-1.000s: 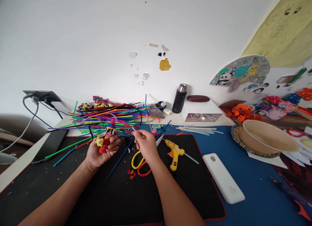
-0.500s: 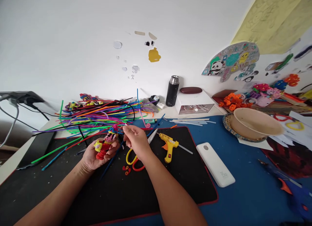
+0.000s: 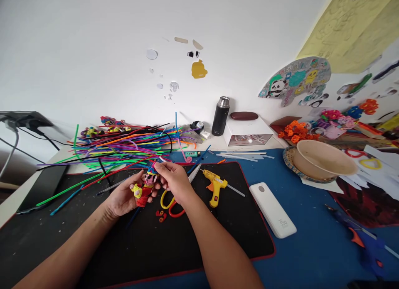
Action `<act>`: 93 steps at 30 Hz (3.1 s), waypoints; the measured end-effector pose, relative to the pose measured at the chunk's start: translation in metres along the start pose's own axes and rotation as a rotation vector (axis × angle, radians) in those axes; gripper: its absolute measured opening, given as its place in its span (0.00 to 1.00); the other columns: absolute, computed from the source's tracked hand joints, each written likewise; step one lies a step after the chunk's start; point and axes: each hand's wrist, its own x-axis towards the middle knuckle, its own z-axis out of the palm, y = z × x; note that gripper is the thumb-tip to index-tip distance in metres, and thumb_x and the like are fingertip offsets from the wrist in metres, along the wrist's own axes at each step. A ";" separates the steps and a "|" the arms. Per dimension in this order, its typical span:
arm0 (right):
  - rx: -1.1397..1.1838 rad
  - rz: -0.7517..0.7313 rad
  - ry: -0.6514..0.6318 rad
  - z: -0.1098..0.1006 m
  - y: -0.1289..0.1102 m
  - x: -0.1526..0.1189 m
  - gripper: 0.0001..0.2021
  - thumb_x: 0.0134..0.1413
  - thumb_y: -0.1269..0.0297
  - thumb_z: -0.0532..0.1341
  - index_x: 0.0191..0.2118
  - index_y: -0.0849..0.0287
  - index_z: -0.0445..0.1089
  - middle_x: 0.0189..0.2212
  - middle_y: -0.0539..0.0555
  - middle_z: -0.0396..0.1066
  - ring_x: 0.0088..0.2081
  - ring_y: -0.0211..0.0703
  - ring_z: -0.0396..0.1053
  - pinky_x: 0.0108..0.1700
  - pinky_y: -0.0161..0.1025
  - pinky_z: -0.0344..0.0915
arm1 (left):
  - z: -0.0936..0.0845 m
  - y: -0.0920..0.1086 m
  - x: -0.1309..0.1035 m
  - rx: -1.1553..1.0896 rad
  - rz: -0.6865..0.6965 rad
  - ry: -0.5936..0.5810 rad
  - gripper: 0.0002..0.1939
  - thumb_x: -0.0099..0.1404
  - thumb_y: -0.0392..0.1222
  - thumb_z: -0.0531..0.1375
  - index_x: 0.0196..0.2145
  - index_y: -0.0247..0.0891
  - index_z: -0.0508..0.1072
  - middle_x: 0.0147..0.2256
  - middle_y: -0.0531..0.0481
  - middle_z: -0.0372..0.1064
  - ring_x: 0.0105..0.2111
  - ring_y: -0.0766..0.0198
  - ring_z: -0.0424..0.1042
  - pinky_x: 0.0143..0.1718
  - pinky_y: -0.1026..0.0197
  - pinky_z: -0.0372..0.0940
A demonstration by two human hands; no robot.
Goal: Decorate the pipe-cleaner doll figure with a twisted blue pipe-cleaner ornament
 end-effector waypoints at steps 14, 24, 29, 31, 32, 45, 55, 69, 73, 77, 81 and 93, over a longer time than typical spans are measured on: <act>-0.135 -0.068 0.028 -0.002 0.003 0.002 0.26 0.50 0.36 0.71 0.36 0.57 0.73 0.18 0.42 0.63 0.19 0.32 0.57 0.22 0.34 0.48 | 0.002 0.004 0.000 0.157 0.125 0.027 0.08 0.65 0.37 0.70 0.42 0.33 0.82 0.36 0.38 0.80 0.35 0.51 0.81 0.37 0.54 0.78; -0.206 -0.194 0.088 0.001 0.007 0.002 0.22 0.54 0.39 0.69 0.34 0.56 0.75 0.16 0.42 0.58 0.18 0.33 0.53 0.22 0.35 0.49 | -0.016 0.015 0.010 0.018 0.327 0.206 0.10 0.67 0.40 0.69 0.44 0.32 0.81 0.42 0.36 0.83 0.36 0.51 0.83 0.36 0.55 0.80; -0.389 -0.180 0.045 0.009 0.012 -0.009 0.18 0.60 0.44 0.66 0.35 0.56 0.75 0.19 0.43 0.61 0.20 0.35 0.56 0.25 0.35 0.53 | -0.017 0.015 0.012 0.016 0.366 0.263 0.08 0.67 0.39 0.69 0.42 0.32 0.80 0.41 0.37 0.84 0.35 0.54 0.83 0.33 0.59 0.79; -0.565 -0.181 0.015 0.007 0.008 -0.017 0.15 0.62 0.48 0.65 0.35 0.55 0.76 0.22 0.46 0.65 0.23 0.37 0.59 0.28 0.36 0.55 | -0.017 0.015 0.012 0.005 0.370 0.268 0.09 0.67 0.40 0.69 0.42 0.32 0.80 0.40 0.37 0.84 0.36 0.53 0.83 0.33 0.59 0.79; -0.681 -0.187 -0.009 0.005 0.006 -0.023 0.13 0.64 0.50 0.65 0.36 0.55 0.77 0.24 0.47 0.68 0.26 0.38 0.62 0.30 0.36 0.56 | -0.018 0.015 0.012 -0.001 0.374 0.269 0.09 0.66 0.40 0.69 0.41 0.32 0.80 0.40 0.37 0.84 0.36 0.52 0.83 0.33 0.58 0.79; -1.490 -0.036 -0.190 0.000 -0.006 -0.068 0.06 0.65 0.68 0.65 0.41 0.53 0.81 0.34 0.51 0.82 0.35 0.44 0.76 0.35 0.37 0.56 | -0.015 0.013 0.013 -0.011 0.392 0.187 0.10 0.67 0.42 0.69 0.41 0.31 0.80 0.43 0.36 0.83 0.34 0.54 0.83 0.33 0.58 0.79; -1.597 0.005 -0.209 0.002 0.004 -0.072 0.05 0.67 0.67 0.65 0.42 0.53 0.79 0.37 0.51 0.84 0.39 0.47 0.79 0.36 0.38 0.57 | -0.014 0.012 0.014 0.001 0.407 0.188 0.11 0.67 0.42 0.69 0.41 0.30 0.80 0.43 0.34 0.83 0.34 0.53 0.83 0.33 0.58 0.79; -1.521 0.008 -0.206 0.004 0.002 -0.075 0.04 0.65 0.68 0.65 0.38 0.54 0.76 0.32 0.48 0.82 0.35 0.42 0.77 0.34 0.36 0.55 | -0.011 0.011 0.012 0.034 0.380 0.214 0.12 0.65 0.43 0.71 0.41 0.32 0.79 0.43 0.36 0.83 0.34 0.54 0.83 0.32 0.60 0.78; -1.292 -0.007 -0.167 0.002 0.005 -0.072 0.03 0.64 0.68 0.66 0.36 0.54 0.75 0.31 0.46 0.80 0.33 0.39 0.76 0.35 0.34 0.59 | -0.009 0.011 0.011 0.039 0.372 0.217 0.13 0.64 0.42 0.72 0.41 0.31 0.78 0.43 0.35 0.83 0.34 0.54 0.83 0.32 0.60 0.77; -1.062 0.020 -0.112 -0.002 0.006 -0.063 0.04 0.64 0.66 0.66 0.35 0.54 0.73 0.29 0.46 0.77 0.28 0.38 0.75 0.33 0.34 0.62 | -0.009 0.010 0.010 0.034 0.365 0.204 0.12 0.64 0.42 0.72 0.40 0.32 0.78 0.44 0.35 0.83 0.35 0.54 0.83 0.33 0.60 0.77; -0.805 0.072 -0.058 -0.005 0.006 -0.046 0.04 0.63 0.66 0.64 0.35 0.55 0.71 0.25 0.45 0.74 0.26 0.39 0.77 0.29 0.33 0.64 | -0.007 0.009 0.008 0.036 0.340 0.168 0.12 0.65 0.43 0.72 0.41 0.33 0.78 0.45 0.36 0.82 0.38 0.52 0.83 0.36 0.58 0.77; -0.517 -0.008 0.017 -0.017 0.021 -0.006 0.09 0.58 0.57 0.67 0.37 0.55 0.71 0.32 0.49 0.78 0.24 0.38 0.76 0.21 0.31 0.63 | -0.006 0.007 0.009 0.058 0.267 0.205 0.14 0.62 0.44 0.73 0.42 0.33 0.81 0.43 0.37 0.83 0.37 0.53 0.83 0.38 0.56 0.80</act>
